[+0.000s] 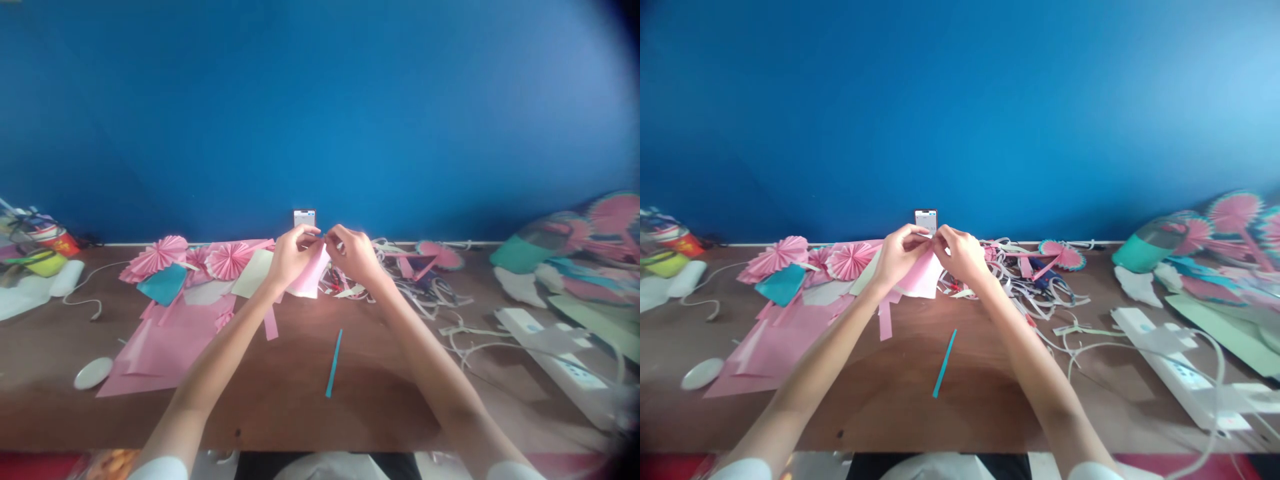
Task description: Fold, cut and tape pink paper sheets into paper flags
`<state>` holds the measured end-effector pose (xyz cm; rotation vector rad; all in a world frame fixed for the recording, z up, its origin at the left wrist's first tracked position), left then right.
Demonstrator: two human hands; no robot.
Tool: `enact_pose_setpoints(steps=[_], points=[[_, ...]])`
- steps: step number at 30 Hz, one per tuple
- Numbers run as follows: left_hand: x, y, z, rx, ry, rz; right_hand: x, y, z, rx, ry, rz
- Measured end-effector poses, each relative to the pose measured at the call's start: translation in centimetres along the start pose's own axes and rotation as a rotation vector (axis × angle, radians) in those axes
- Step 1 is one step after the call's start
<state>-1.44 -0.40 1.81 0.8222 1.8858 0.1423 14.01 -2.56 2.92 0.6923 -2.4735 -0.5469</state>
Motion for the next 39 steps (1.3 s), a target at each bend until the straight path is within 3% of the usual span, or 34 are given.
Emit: enact_pose_setpoints(steps=[17, 30, 39], points=[[0.2, 0.1, 0.1, 0.03, 0.005, 0.024, -0.5, 0.3, -0.1, 0.075, 0.094, 0.002], [-0.6, 0.1, 0.3, 0.071, 0.063, 0.074, -1.4, 0.4, -0.6, 0.107, 0.353, -0.016], [-0.5, 0.2, 0.4, 0.06, -0.063, 0.072, -1.8, 0.3, -0.3, 0.059, 0.491, -0.009]])
Point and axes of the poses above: each hand's wrist, its own y-axis towards the middle knuckle, its own z-axis out of the palm, x = y × z, the point moved 4 cm from there along y, towards the middle knuckle, and after that the axes turned 14 degrees about x, right-handed, at the moved point
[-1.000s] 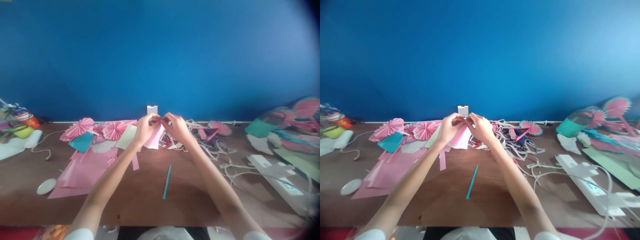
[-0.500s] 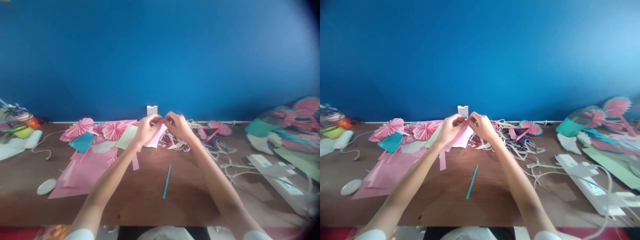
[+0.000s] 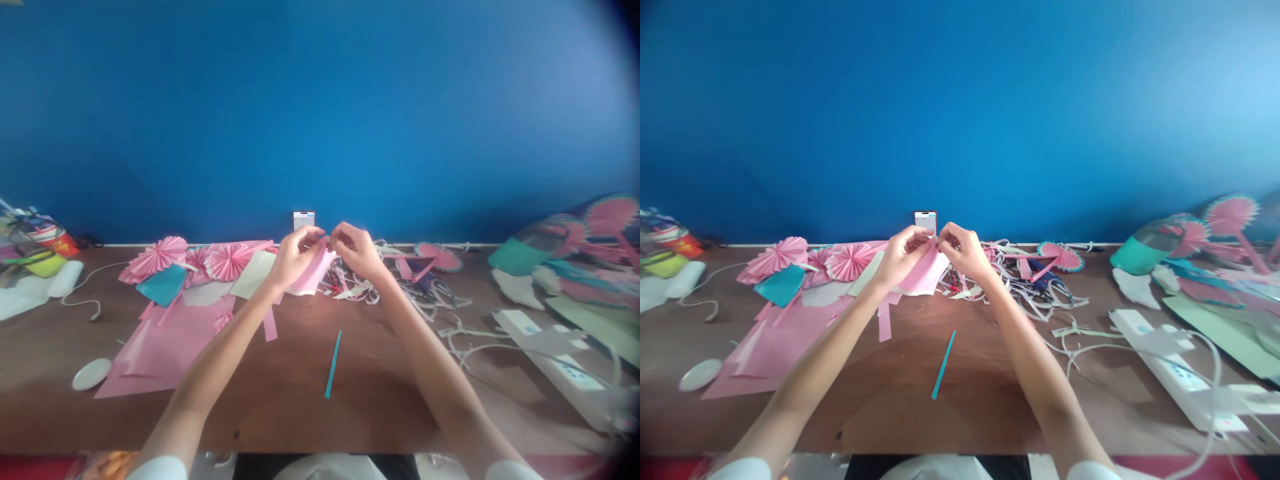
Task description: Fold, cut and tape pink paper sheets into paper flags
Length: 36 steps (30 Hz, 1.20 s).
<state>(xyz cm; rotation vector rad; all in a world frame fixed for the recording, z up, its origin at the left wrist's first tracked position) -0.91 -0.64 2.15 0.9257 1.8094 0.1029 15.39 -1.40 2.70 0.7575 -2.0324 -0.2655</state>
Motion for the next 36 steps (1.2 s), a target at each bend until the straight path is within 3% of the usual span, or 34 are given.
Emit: enact_pose_setpoints(steps=[19, 24, 30, 36], points=[[-0.8, 0.0, 0.6, 0.023, 0.032, 0.032, 0.1, -0.1, -0.6, -0.049, 0.124, 0.075], [-0.8, 0.0, 0.2, 0.012, 0.048, 0.027, 0.0, -0.1, -0.4, -0.009, 0.144, 0.038], [-0.6, 0.1, -0.5, 0.008, -0.007, 0.026, -0.1, 0.0, -1.3, -0.11, 0.005, -0.045], [-0.6, 0.1, -0.6, 0.015, -0.011, 0.033, -0.7, 0.0, -0.3, 0.153, -0.026, 0.037]])
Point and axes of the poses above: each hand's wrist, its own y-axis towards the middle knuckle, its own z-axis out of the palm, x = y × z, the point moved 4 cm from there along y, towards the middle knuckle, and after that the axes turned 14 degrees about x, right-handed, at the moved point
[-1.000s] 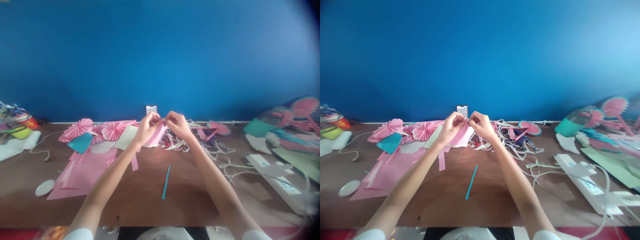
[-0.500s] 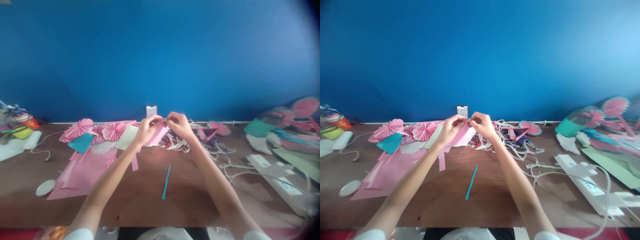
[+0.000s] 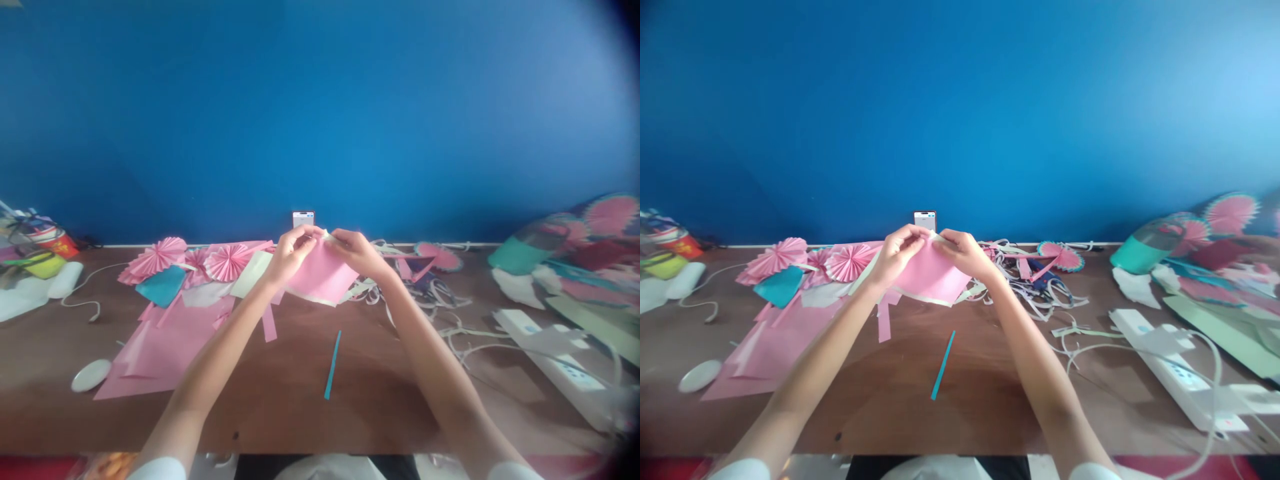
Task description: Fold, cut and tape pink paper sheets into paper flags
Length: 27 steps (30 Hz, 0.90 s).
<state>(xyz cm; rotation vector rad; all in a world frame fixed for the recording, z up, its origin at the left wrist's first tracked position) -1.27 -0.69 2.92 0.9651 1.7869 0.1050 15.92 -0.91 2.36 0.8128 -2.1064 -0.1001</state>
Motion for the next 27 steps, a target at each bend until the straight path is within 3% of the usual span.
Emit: enact_pose_setpoints(steps=[12, 18, 27], points=[[-0.5, -0.4, -0.2, -0.2, 0.299, 0.047, 2.2, -0.1, 1.1, -0.081, -0.292, 0.038], [-0.6, -0.5, -0.1, -0.226, 0.344, 0.091, 2.2, -0.1, 0.9, -0.11, -0.434, 0.084], [-0.4, -0.4, 0.0, -0.233, 0.285, 0.074, 2.5, 0.0, 1.2, -0.101, -0.326, 0.052]])
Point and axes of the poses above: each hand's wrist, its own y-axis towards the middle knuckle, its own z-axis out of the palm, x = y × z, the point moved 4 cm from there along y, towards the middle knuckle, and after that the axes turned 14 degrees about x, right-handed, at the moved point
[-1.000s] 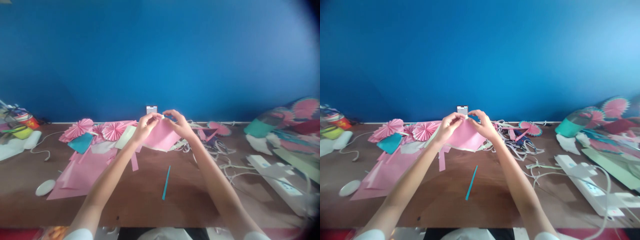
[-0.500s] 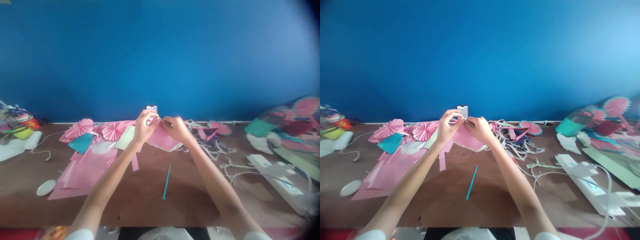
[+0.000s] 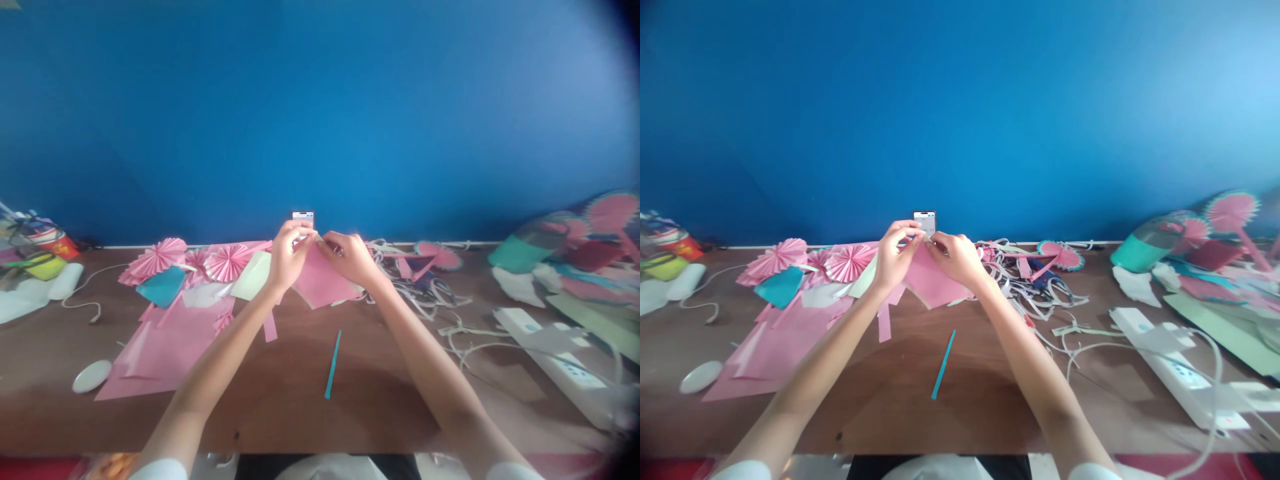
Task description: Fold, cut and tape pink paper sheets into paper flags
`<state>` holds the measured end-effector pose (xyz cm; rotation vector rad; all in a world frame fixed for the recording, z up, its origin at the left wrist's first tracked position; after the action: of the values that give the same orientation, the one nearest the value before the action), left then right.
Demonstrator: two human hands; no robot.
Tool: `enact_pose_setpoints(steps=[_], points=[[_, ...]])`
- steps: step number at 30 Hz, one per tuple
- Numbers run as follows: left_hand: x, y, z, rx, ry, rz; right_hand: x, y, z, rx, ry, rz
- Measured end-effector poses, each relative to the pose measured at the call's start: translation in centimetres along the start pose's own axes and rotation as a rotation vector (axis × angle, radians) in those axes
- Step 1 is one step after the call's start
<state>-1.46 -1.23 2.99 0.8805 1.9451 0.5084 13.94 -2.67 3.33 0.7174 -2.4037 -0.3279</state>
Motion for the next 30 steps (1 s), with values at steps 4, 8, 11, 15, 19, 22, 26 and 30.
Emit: enact_pose_setpoints(steps=[4, 8, 11, 15, 19, 22, 26, 30], points=[[-0.1, -0.1, 0.2, -0.015, -0.01, -0.002, 0.0, 0.1, 0.1, 0.018, 0.092, -0.008], [0.0, -0.1, 0.3, 0.027, -0.076, 0.016, -0.2, 0.1, -0.1, 0.024, 0.168, -0.011], [0.7, 0.1, 0.6, 0.118, -0.124, -0.024, -0.7, 0.0, -0.4, -0.025, 0.169, -0.009], [2.0, 0.3, 1.2, 0.222, -0.177, -0.102, -1.0, -0.1, -0.8, -0.102, 0.097, -0.057], [2.8, 0.3, 1.5, 0.291, -0.224, -0.148, -0.8, -0.3, -0.8, -0.058, -0.076, -0.162], [2.9, 0.2, 1.7, 0.324, -0.256, -0.175, -0.8, -0.4, -0.8, -0.065, -0.151, -0.174], [3.0, 0.1, 1.8, 0.308, -0.324, -0.198, -1.5, -0.3, -0.7, -0.038, -0.147, -0.162], [3.2, 0.0, 1.8, 0.258, -0.364, -0.261, -2.2, -0.1, -0.7, -0.027, -0.108, -0.113]])
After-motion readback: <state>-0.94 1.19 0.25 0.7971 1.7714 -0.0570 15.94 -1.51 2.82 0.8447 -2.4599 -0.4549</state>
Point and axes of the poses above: each hand's wrist, its own y-axis towards the middle knuckle, its own z-axis out of the palm, x = y × z, the point moved 4 cm from there along y, towards the middle knuckle, and after that the axes turned 14 degrees about x, right-handed, at the moved point
